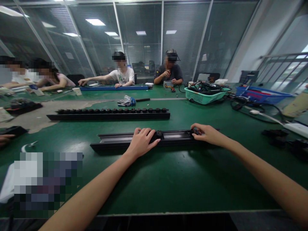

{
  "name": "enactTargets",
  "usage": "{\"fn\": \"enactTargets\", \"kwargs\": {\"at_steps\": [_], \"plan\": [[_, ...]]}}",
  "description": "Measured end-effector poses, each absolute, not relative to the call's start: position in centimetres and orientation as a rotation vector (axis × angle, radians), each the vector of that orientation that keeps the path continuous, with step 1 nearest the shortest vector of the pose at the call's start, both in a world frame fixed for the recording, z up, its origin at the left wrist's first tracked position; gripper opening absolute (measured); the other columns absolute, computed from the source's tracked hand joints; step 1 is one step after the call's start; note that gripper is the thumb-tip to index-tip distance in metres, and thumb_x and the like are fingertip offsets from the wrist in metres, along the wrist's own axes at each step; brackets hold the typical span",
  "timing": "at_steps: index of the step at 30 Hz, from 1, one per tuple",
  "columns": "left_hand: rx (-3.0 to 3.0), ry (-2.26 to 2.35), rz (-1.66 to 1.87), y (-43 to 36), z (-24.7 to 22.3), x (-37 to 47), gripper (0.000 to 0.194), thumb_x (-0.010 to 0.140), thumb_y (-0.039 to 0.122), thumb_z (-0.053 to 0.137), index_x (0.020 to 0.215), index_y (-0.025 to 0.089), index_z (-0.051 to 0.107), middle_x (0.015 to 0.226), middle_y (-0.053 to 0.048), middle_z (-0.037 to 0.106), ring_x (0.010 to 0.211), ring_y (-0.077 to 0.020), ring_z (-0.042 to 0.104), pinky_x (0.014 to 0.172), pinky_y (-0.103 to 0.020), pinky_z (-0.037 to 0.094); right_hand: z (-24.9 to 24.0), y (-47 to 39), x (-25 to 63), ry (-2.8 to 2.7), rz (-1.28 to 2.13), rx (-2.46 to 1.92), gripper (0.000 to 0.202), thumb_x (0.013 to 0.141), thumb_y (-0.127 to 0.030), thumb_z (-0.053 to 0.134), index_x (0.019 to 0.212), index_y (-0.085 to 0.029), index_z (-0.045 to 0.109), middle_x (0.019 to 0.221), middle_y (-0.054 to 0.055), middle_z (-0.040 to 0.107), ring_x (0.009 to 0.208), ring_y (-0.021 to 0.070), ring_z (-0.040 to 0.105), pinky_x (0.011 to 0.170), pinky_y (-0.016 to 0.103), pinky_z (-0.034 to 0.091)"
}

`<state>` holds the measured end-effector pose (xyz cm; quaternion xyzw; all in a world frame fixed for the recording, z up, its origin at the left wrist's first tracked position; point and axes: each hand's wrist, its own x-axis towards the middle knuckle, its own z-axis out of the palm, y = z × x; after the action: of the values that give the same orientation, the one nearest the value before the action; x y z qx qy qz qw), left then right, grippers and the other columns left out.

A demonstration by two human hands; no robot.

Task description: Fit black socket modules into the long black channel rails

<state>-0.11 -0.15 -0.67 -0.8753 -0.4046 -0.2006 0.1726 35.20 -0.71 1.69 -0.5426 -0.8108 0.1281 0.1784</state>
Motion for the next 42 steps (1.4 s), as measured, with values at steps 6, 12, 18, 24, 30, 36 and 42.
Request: {"fn": "enactTargets", "kwargs": {"at_steps": [6, 12, 18, 24, 30, 36, 42], "plan": [[-2.471, -1.153, -0.574, 0.0, -0.7, 0.0, 0.045, 0.100, 0.052, 0.039, 0.120, 0.018, 0.060, 0.117, -0.012, 0.067, 0.106, -0.0258, 0.060, 0.096, -0.044, 0.035, 0.0, -1.0, 37.1, -2.166, 0.332, -1.535, 0.032, 0.087, -0.046, 0.053, 0.109, -0.022, 0.058, 0.079, 0.001, 0.058, 0.069, 0.0174, 0.054, 0.067, 0.031, 0.043], [-2.442, -1.156, -0.614, 0.3, -0.9, 0.2, 0.039, 0.100, 0.048, 0.042, 0.117, 0.019, 0.062, 0.114, -0.011, 0.068, 0.103, -0.0253, 0.062, 0.094, -0.044, 0.035, -2.0, -1.2, 37.1, -2.100, 0.181, -1.485, 0.037, 0.091, -0.050, 0.051, 0.116, -0.024, 0.058, 0.110, 0.009, 0.065, 0.093, 0.0235, 0.060, 0.083, 0.038, 0.047], [-2.436, -1.160, -0.608, 0.5, -1.1, 0.1, 0.039, 0.101, 0.048, 0.040, 0.118, 0.020, 0.061, 0.115, -0.010, 0.069, 0.103, -0.0248, 0.062, 0.093, -0.044, 0.035, -2.0, -1.2, 37.4, -2.072, 0.127, -1.492, 0.035, 0.091, -0.053, 0.052, 0.108, -0.023, 0.060, 0.102, 0.008, 0.066, 0.090, 0.0237, 0.060, 0.079, 0.037, 0.047], [-2.450, -1.172, -0.612, 0.4, -1.1, 0.0, 0.038, 0.101, 0.047, 0.040, 0.119, 0.021, 0.061, 0.115, -0.009, 0.069, 0.104, -0.0244, 0.061, 0.094, -0.044, 0.035, -2.0, -0.9, 38.9, -2.052, 0.063, -1.550, 0.031, 0.089, -0.048, 0.053, 0.103, -0.021, 0.059, 0.097, 0.008, 0.065, 0.089, 0.0240, 0.060, 0.080, 0.038, 0.046], [-2.463, -1.179, -0.649, 0.3, -0.9, 0.1, 0.037, 0.100, 0.046, 0.041, 0.118, 0.023, 0.062, 0.114, -0.009, 0.070, 0.103, -0.0248, 0.061, 0.094, -0.044, 0.035, -1.3, -0.8, 40.7, -2.074, 0.093, -1.627, 0.030, 0.086, -0.048, 0.054, 0.099, -0.021, 0.059, 0.093, 0.007, 0.066, 0.082, 0.0228, 0.060, 0.076, 0.037, 0.047], [-2.460, -1.181, -0.644, 0.3, -0.9, 0.1, 0.037, 0.100, 0.047, 0.040, 0.118, 0.023, 0.062, 0.114, -0.009, 0.070, 0.103, -0.0246, 0.061, 0.093, -0.043, 0.035, -0.7, -0.6, 42.7, -2.019, 0.209, -1.710, 0.031, 0.080, -0.050, 0.058, 0.092, -0.022, 0.058, 0.084, 0.005, 0.066, 0.078, 0.0222, 0.062, 0.072, 0.035, 0.048], [-2.457, -1.173, -0.635, 0.4, -0.9, 0.1, 0.038, 0.100, 0.047, 0.040, 0.118, 0.022, 0.062, 0.115, -0.010, 0.069, 0.104, -0.0246, 0.061, 0.093, -0.043, 0.035, -0.8, -0.1, 46.5, -2.005, 0.241, -1.825, 0.032, 0.077, -0.050, 0.059, 0.092, -0.022, 0.058, 0.085, 0.005, 0.067, 0.078, 0.0224, 0.063, 0.073, 0.035, 0.049]]}}
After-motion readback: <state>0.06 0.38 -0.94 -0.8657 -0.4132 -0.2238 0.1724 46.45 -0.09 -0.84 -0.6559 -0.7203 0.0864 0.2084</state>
